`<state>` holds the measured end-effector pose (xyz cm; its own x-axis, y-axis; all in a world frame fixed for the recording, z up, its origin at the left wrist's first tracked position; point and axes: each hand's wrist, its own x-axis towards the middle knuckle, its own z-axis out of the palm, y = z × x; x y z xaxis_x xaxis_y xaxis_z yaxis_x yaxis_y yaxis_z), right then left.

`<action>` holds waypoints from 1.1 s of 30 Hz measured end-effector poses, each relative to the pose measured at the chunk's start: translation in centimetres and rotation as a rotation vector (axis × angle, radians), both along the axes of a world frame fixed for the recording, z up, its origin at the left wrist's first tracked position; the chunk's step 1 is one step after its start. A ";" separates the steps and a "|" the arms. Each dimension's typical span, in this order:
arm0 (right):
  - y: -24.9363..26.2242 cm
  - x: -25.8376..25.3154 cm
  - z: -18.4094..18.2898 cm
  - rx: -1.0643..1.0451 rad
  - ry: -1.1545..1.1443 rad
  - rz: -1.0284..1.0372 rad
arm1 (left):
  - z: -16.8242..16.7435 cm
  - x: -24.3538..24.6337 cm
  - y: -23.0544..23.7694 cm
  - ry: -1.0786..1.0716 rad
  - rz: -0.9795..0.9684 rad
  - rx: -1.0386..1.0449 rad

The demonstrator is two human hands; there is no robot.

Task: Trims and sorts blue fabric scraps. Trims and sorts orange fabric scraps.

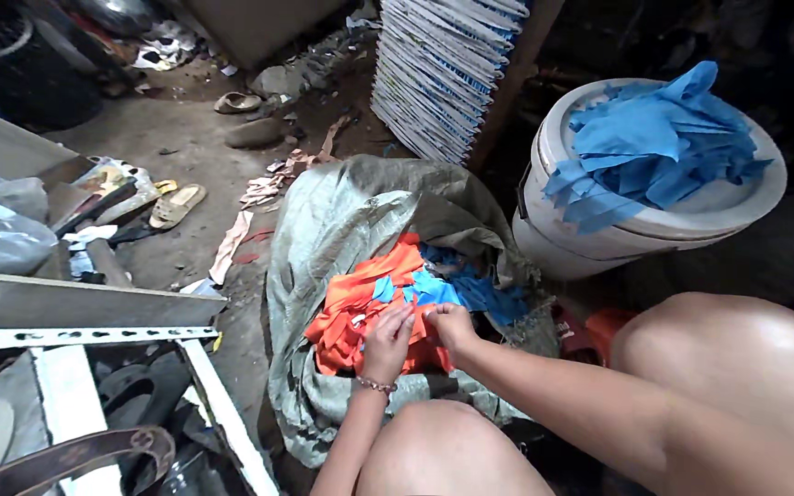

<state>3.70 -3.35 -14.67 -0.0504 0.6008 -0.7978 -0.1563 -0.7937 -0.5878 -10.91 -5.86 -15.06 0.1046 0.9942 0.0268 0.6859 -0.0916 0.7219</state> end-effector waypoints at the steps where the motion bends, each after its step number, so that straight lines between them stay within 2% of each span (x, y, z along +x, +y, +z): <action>1: -0.1 -0.3 0.2 0.002 0.023 -0.026 | -0.1 0.1 -0.2 0.006 -0.032 -0.009; 7: -0.3 -0.8 1.5 0.003 0.216 -0.160 | -0.4 -0.5 -0.7 -0.073 -0.105 -0.050; 10: 0.0 -0.1 2.3 0.042 0.299 -0.040 | 0.2 -0.5 -0.5 -0.173 0.078 -0.151; 13: 1.1 0.6 4.1 0.084 0.248 0.120 | 1.3 -0.4 0.0 -0.323 0.282 -0.266; 17: 2.2 2.8 5.6 0.113 0.107 0.274 | 3.8 -0.5 0.4 -0.509 0.414 -0.278; 20: 2.0 5.6 7.5 0.189 0.061 0.422 | 6.9 -0.5 1.2 -0.636 0.497 -0.304; 23: 1.4 7.3 9.6 0.395 0.008 0.534 | 9.8 0.2 2.0 -0.707 0.534 -0.345; 25: 0.9 7.4 10.6 0.612 -0.040 0.564 | 11.5 1.1 2.5 -0.704 0.524 -0.354; 30: 0.7 6.3 11.6 1.131 -0.217 0.392 | 15.5 6.1 3.0 -0.662 0.444 -0.347; 33: 1.5 7.2 12.0 1.249 -0.307 0.331 | 15.7 8.3 3.1 -0.632 0.497 -0.289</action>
